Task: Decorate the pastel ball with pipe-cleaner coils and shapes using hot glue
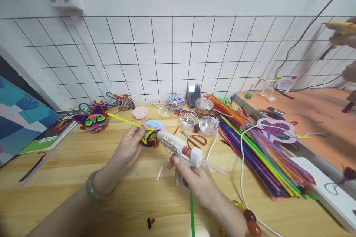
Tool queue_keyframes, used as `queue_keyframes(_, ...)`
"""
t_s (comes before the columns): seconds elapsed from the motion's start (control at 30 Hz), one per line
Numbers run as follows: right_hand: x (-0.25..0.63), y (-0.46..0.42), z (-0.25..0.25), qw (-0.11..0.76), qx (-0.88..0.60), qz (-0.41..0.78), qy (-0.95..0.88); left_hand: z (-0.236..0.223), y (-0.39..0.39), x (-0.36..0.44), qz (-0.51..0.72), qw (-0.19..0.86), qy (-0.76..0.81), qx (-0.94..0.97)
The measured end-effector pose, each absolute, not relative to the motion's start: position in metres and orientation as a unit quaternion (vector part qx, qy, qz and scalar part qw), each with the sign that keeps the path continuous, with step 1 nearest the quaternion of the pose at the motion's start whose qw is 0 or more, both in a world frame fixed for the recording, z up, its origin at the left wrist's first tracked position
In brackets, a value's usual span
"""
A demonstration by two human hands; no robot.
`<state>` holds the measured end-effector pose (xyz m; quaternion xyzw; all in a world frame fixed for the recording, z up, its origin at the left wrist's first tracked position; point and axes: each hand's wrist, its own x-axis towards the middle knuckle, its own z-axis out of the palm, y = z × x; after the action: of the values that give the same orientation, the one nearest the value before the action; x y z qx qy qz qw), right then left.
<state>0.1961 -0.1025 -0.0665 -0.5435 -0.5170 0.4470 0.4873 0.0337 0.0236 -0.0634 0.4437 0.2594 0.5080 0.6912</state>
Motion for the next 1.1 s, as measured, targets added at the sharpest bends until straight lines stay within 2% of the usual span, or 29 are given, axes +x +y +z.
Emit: queue_keyframes(1.1, 0.1933, -0.1030, -0.0601, 0.497, -0.549, 0.417, -0.526, -0.0653, 0.0280, 0.0351, 0.524, 0.671, 0.279, 0.443)
